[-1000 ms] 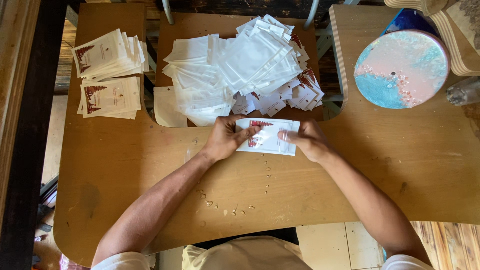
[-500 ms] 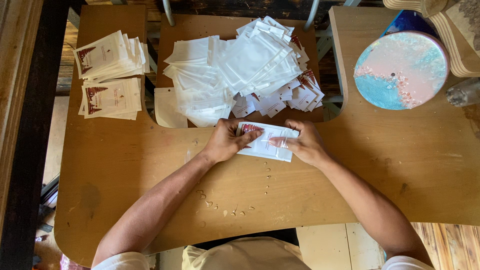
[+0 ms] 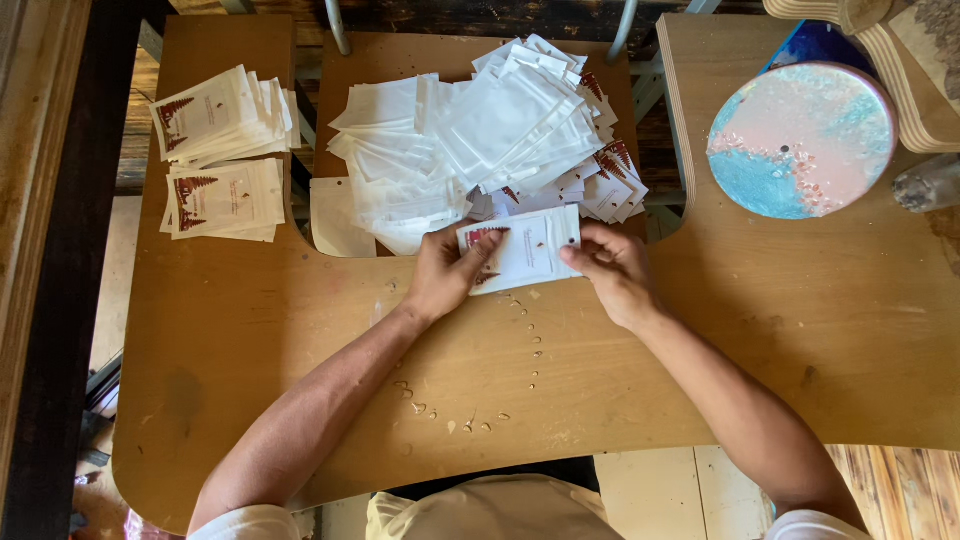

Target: The person repeatedly picks a small printed paper and a white plastic pouch from piles on a wooden table, inserts the paper into the pouch, and places the filled pouch into a growing stack to the left. The process is repeated continuously throughout the clip.

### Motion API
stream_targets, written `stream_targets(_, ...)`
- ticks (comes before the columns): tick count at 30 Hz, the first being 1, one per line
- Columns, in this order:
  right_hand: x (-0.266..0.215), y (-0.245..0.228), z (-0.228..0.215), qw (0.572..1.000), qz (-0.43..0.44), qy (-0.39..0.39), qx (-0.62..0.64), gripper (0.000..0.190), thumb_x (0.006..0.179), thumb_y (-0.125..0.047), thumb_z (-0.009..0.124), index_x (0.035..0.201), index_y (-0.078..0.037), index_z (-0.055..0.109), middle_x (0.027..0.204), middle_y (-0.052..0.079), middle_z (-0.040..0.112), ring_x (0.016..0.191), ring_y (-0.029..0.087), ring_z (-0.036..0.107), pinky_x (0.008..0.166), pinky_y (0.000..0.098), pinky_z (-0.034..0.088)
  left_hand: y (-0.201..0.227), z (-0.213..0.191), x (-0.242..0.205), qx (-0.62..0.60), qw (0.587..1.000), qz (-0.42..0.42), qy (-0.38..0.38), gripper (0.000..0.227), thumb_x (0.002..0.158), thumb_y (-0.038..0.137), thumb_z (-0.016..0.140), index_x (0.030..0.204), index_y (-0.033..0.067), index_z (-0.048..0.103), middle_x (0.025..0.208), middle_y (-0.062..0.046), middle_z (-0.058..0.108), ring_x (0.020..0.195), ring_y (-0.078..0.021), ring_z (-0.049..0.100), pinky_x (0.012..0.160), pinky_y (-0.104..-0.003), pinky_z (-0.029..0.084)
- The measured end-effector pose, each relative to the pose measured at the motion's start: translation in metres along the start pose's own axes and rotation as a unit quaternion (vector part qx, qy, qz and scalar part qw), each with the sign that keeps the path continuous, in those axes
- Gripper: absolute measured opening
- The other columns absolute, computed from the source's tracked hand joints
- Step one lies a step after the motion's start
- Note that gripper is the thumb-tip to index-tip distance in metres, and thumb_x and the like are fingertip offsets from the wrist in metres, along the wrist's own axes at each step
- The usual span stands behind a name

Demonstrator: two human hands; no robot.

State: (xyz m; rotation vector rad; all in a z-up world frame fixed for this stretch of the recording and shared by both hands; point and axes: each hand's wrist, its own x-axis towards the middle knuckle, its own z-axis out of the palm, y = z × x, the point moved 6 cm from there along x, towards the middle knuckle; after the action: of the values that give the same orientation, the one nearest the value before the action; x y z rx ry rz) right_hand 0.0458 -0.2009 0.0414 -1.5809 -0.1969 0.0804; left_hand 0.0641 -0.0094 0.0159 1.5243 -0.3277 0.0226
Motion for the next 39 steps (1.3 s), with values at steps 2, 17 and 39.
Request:
stream_targets(2,0.002,0.021,-0.011,0.998,0.008,0.035,0.048,0.006,0.084,-0.011,0.063,0.088,-0.006,0.064,0.069,0.002,0.054,0.066,0.012,0.052,0.068,0.0273,0.045,0.006,0.007,-0.004,-0.01,0.999,0.002,-0.047,0.027,0.09,0.024,0.056,0.07,0.0059,0.062,0.052,-0.008,0.059,0.046,-0.0151,0.053,0.053,-0.025,0.041)
stream_targets(17,-0.011,0.015,0.013,0.997,0.004,-0.021,-0.08,0.015,0.076,-0.016,0.073,0.072,-0.005,0.063,0.058,0.0,0.05,0.058,0.004,0.046,0.05,0.0157,0.039,0.054,0.024,-0.012,0.064,0.983,0.133,-0.107,0.025,0.086,0.017,0.06,0.066,0.0023,0.058,0.05,-0.012,0.051,0.043,-0.0163,0.046,0.044,-0.026,0.035)
stream_targets(39,-0.013,-0.001,0.03,0.992,0.005,-0.084,-0.09,0.013,0.079,-0.01,0.063,0.083,0.001,0.069,0.061,0.011,0.057,0.059,0.014,0.058,0.058,0.026,0.05,0.101,-0.148,0.024,0.498,0.85,-0.134,-0.111,0.031,0.089,0.007,0.039,0.114,0.0033,0.057,0.084,-0.025,0.063,0.082,-0.0424,0.063,0.073,-0.051,0.048)
